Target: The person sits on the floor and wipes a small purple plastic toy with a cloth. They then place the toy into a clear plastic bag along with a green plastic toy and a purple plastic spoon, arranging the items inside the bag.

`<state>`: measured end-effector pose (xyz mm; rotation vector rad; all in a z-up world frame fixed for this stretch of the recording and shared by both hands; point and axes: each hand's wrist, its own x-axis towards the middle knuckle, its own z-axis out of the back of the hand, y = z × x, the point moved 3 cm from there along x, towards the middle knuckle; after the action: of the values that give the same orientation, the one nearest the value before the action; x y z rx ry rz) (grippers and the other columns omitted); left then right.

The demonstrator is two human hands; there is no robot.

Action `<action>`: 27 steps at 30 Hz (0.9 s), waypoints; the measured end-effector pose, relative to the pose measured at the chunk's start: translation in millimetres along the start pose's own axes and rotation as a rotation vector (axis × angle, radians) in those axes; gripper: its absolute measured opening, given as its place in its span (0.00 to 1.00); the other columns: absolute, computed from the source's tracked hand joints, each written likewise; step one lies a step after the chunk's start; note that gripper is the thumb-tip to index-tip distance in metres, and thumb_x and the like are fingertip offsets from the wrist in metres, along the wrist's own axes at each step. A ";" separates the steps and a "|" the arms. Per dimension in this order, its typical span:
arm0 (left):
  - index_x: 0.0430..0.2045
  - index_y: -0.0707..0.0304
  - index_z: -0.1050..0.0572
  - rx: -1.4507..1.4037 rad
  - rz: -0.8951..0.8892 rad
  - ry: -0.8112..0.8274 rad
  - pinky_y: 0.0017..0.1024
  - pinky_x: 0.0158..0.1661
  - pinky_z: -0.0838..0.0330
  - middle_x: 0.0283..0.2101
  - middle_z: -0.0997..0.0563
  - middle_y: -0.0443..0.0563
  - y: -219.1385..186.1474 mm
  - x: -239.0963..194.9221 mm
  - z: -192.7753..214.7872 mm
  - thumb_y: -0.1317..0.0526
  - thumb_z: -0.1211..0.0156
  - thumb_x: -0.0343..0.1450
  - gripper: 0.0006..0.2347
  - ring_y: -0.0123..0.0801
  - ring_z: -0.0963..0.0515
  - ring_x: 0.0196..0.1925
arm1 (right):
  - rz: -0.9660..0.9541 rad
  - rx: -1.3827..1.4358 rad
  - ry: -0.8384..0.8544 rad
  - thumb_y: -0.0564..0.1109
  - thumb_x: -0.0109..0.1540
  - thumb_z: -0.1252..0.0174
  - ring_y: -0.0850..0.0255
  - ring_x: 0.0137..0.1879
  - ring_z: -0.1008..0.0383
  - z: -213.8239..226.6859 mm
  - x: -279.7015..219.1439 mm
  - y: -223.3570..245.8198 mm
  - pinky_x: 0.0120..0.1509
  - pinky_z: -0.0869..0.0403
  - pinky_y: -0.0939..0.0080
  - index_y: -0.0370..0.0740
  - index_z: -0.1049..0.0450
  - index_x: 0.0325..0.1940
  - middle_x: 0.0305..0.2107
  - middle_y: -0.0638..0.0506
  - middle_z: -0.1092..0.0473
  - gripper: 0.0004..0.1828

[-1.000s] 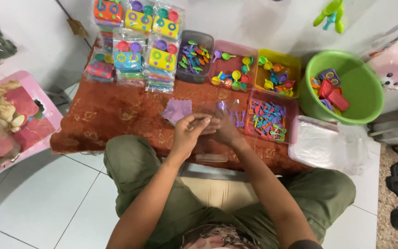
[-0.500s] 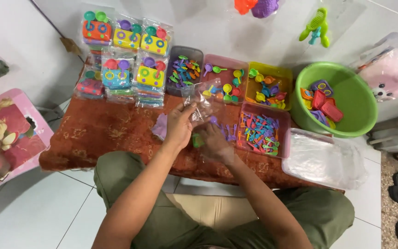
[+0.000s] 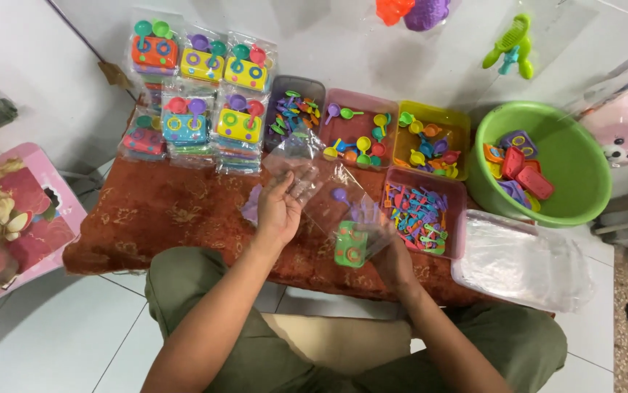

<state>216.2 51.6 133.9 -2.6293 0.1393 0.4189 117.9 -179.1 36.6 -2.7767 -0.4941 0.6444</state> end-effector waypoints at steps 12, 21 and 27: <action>0.73 0.63 0.54 0.534 -0.317 -0.201 0.58 0.68 0.46 0.72 0.50 0.73 9.6 -18.6 10.6 0.64 0.32 0.70 0.39 0.57 0.39 0.72 | 0.751 -1.540 0.181 0.26 0.59 0.38 0.55 0.29 0.18 -103.3 -41.7 4.8 0.31 0.19 0.59 0.26 0.24 0.50 0.27 0.44 0.28 0.15; 0.72 0.60 0.51 1.198 -0.394 0.935 0.55 0.70 0.47 0.69 0.33 0.61 41.9 -27.1 -54.9 0.52 0.25 0.64 0.45 0.56 0.37 0.72 | 0.291 -2.049 0.276 0.27 0.54 0.34 0.61 0.42 0.21 -167.0 -34.2 -3.8 0.48 0.19 0.58 0.38 0.29 0.62 0.40 0.44 0.21 0.33; 0.40 0.64 0.20 1.094 0.009 0.677 0.26 0.42 0.21 0.34 0.14 0.48 66.3 -2.8 -2.3 0.59 0.24 0.64 0.15 0.22 0.18 0.37 | 0.346 -1.866 0.225 0.31 0.59 0.36 0.61 0.38 0.20 -127.4 -18.3 29.3 0.37 0.20 0.63 0.35 0.31 0.63 0.37 0.43 0.21 0.28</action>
<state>203.0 -8.1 107.8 -1.5712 0.4456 -0.4641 169.3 -233.3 145.5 -4.6035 -0.8043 -0.5351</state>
